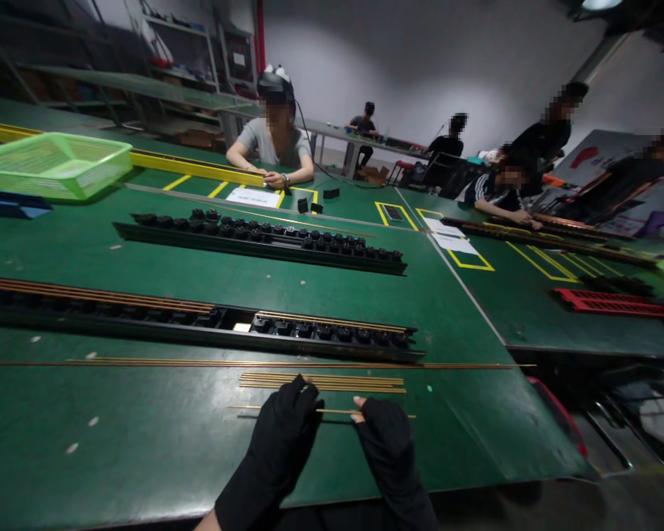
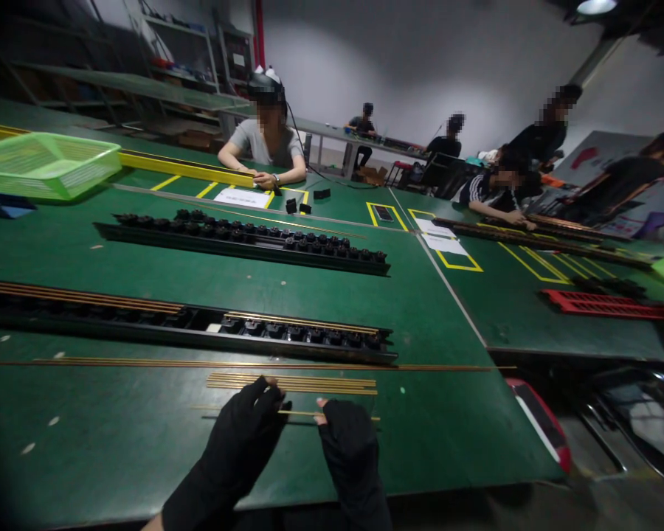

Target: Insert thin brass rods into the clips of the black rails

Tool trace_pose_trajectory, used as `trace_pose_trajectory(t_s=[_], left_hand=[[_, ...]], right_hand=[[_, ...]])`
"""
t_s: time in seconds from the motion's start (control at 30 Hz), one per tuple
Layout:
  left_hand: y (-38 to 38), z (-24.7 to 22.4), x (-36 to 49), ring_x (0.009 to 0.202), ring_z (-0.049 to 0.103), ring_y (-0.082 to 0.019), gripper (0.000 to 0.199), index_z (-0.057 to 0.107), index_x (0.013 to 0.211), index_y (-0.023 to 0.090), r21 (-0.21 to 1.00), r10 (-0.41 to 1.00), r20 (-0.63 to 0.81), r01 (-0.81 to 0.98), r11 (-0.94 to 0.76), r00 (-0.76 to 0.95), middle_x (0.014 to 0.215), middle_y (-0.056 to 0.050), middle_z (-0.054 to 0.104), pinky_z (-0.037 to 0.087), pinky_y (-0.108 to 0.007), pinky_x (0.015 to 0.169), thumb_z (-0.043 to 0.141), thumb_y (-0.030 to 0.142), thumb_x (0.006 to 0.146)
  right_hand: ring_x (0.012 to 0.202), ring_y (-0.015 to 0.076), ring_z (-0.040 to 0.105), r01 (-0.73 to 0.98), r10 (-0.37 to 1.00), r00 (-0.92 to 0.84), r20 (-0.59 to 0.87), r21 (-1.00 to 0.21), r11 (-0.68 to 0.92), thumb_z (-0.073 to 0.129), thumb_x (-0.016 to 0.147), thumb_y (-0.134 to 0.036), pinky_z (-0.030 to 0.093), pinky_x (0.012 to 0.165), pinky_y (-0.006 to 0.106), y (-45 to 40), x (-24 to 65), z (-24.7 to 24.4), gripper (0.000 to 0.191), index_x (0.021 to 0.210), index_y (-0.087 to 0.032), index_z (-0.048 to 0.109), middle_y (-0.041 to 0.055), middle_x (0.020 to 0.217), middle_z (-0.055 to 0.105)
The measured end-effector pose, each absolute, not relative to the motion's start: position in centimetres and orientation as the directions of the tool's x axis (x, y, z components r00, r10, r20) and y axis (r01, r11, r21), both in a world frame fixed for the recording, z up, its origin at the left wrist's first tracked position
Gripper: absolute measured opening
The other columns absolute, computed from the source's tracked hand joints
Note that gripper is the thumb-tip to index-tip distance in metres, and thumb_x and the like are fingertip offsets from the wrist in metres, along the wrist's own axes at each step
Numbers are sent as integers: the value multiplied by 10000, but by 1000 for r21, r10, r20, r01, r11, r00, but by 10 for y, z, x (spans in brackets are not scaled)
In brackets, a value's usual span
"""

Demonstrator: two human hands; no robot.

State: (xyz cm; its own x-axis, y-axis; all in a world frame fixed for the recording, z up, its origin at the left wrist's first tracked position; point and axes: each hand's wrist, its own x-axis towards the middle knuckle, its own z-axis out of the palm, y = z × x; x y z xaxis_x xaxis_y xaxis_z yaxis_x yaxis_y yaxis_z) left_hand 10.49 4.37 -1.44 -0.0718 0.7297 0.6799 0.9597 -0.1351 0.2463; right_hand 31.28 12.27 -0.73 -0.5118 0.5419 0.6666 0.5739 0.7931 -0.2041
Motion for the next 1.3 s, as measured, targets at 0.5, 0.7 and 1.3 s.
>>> trace_pose_trajectory(t_s=[0.5,0.7,1.3], left_hand=[[145,30,99,1466,361,-300,504,482,1443,158,204,660,739,979,-26,-137,1484,-152,535,66,-520,1237,525,272,954],[135,17,101,1455,381,-275,561,432,1479,142,215,731,675,975,-64,-101,1486,-143,535,24,-498,1248,514,297,945],[139,15,101,1441,411,-265,511,469,1439,121,230,732,668,973,-33,-133,1466,-148,554,160,-481,1242,476,211,936]], right_hand=[[799,184,645,563,325,-406,854,-47,825,632,946,-190,481,787,340,231,267,48,82,915,-214,704,33,853,731],[829,196,636,568,312,-408,858,-28,822,637,931,-150,482,830,362,240,271,22,87,959,-210,693,42,896,730],[924,201,635,582,339,-408,848,-46,812,654,916,-164,479,865,365,244,273,11,119,991,-228,720,53,985,722]])
